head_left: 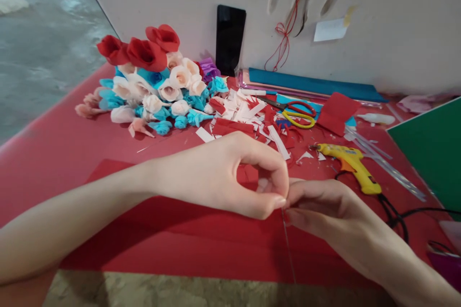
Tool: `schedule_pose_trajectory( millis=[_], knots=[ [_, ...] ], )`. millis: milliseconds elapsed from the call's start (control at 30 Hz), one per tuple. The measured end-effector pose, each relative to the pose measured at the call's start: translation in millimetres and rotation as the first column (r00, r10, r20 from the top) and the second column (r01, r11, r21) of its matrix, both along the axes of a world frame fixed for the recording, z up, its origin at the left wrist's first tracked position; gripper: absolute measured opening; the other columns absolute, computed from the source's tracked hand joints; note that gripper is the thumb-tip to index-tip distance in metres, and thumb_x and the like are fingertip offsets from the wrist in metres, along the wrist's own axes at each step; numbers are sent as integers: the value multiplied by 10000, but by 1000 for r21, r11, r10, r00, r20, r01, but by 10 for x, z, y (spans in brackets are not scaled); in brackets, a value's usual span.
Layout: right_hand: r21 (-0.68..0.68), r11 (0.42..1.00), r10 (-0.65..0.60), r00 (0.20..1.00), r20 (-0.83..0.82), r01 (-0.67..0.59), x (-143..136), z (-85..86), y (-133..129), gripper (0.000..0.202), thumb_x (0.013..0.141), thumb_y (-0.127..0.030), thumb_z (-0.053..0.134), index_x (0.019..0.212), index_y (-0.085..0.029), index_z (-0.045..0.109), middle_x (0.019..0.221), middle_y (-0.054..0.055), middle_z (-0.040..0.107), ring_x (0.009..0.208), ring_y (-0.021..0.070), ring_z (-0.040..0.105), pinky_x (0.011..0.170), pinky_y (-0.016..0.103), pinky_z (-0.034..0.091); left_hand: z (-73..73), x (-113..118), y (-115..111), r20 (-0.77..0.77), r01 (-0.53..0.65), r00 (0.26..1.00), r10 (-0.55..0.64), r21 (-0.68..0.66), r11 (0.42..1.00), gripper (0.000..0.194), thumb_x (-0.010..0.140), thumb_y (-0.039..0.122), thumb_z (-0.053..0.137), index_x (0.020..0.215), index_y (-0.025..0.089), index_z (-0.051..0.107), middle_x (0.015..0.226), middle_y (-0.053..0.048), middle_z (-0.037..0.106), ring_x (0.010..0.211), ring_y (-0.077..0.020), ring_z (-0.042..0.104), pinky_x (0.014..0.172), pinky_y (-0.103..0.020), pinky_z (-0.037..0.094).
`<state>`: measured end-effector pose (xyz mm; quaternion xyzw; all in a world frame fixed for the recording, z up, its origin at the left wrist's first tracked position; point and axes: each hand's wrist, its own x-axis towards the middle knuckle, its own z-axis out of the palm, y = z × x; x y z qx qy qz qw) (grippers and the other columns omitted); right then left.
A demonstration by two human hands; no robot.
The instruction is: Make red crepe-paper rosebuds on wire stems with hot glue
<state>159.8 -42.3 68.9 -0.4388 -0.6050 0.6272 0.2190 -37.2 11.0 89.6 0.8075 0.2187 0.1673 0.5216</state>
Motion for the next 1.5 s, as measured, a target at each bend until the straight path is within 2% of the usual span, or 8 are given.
schedule_pose_trajectory(
  millis=[200, 433, 700, 833, 1000, 1200, 1500],
  knots=[
    [71, 997, 5, 999, 32, -7, -2, 11, 10, 76, 797, -268, 566, 780, -230, 630, 767, -18, 631, 735, 109, 599, 680, 171, 495, 21, -5, -8, -32, -19, 999, 19, 11, 1000, 81, 736, 120, 532, 662, 143, 554, 685, 29, 586, 635, -71, 540, 598, -158, 442],
    [97, 995, -33, 998, 49, 28, -27, -11, 19, 49, 771, -234, 582, 743, -218, 619, 726, -15, 600, 707, 114, 586, 640, 185, 495, 27, -1, -16, -95, -52, 994, 55, 32, 998, 93, 727, 138, 516, 638, 157, 538, 658, 46, 581, 600, -68, 530, 576, -165, 429],
    [140, 990, -24, 995, 96, 10, -71, -10, 27, 72, 791, -232, 547, 729, -211, 578, 728, -10, 561, 691, 111, 542, 648, 197, 466, 0, 14, -45, -147, -125, 980, 131, 48, 991, 100, 710, 165, 498, 615, 169, 529, 636, 53, 564, 590, -75, 519, 557, -183, 402],
    [208, 977, -56, 995, 88, 37, -120, -8, 32, 41, 764, -202, 559, 723, -200, 565, 723, -13, 576, 684, 108, 535, 641, 195, 458, -2, 7, -51, -197, -156, 968, 157, 19, 988, 95, 706, 186, 505, 616, 177, 534, 637, 54, 576, 592, -82, 527, 547, -189, 395],
    [314, 947, -122, 980, 156, 68, -161, 1, 14, 32, 746, -176, 543, 720, -187, 557, 675, -13, 568, 630, 104, 503, 604, 200, 441, 23, 23, -43, -235, -195, 953, 193, 16, 981, 88, 701, 200, 529, 619, 178, 550, 632, 59, 583, 608, -85, 538, 568, -193, 402],
    [414, 909, -135, 968, 213, 36, -183, -6, 19, 67, 749, -128, 498, 737, -184, 532, 723, -15, 569, 643, 95, 503, 585, 193, 421, 23, 52, -51, -277, -217, 938, 209, 0, 976, 98, 701, 211, 539, 611, 171, 549, 623, 49, 572, 610, -93, 529, 538, -192, 379],
    [416, 909, -134, 961, 243, 22, -178, -52, 1, 120, 697, -57, 473, 702, -175, 491, 670, -41, 528, 607, 69, 469, 540, 157, 388, -70, 75, -45, -288, -241, 930, 227, -14, 970, 147, 686, 261, 538, 571, 170, 532, 578, 43, 548, 567, -92, 499, 476, -191, 327]
  ],
)
